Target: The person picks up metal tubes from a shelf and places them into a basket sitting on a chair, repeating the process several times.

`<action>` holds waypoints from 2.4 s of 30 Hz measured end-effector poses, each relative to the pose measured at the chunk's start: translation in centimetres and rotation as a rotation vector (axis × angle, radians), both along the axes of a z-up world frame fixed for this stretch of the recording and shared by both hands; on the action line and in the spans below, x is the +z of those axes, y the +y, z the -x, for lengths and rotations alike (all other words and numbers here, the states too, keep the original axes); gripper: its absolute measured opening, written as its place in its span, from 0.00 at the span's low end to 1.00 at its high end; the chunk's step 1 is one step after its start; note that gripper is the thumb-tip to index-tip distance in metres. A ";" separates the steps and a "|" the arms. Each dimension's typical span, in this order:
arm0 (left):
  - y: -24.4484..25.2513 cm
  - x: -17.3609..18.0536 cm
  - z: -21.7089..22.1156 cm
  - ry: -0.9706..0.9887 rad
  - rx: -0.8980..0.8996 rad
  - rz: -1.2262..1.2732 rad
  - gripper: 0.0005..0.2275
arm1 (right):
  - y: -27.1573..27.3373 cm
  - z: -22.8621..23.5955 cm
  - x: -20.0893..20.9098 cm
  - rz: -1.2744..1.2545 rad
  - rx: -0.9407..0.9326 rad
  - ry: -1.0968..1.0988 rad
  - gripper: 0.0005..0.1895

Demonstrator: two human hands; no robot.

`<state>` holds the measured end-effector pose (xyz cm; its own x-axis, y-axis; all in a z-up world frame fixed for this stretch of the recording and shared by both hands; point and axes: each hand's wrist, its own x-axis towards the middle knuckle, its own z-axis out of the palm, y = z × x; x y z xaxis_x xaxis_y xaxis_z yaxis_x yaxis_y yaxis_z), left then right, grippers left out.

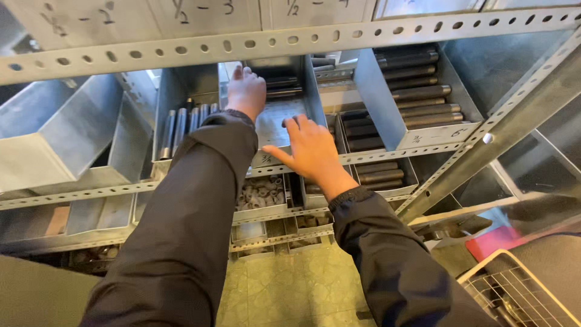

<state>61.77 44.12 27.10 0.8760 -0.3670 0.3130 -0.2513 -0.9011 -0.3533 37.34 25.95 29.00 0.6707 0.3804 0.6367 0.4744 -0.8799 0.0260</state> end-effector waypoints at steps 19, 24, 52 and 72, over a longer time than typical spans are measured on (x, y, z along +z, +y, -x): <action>-3.4 -0.3 -6.1 0.326 0.244 -0.129 0.22 | -0.2 0.4 0.6 0.050 0.000 0.032 0.42; -3.4 1.9 -3.9 0.245 0.198 -0.054 0.18 | -0.1 0.5 0.5 0.024 0.015 0.031 0.41; 3.2 6.1 11.8 -0.157 -0.170 0.322 0.08 | -0.5 0.2 1.8 -0.019 0.049 0.156 0.53; 5.9 17.5 50.4 0.428 -0.129 0.663 0.16 | -2.8 24.9 10.8 -1.311 0.380 0.838 0.20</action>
<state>11.40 50.06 44.64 0.9329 -0.3286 0.1475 -0.3601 -0.8444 0.3967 12.44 23.15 39.77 0.9807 0.1114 0.1605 0.1518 0.0825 -0.9850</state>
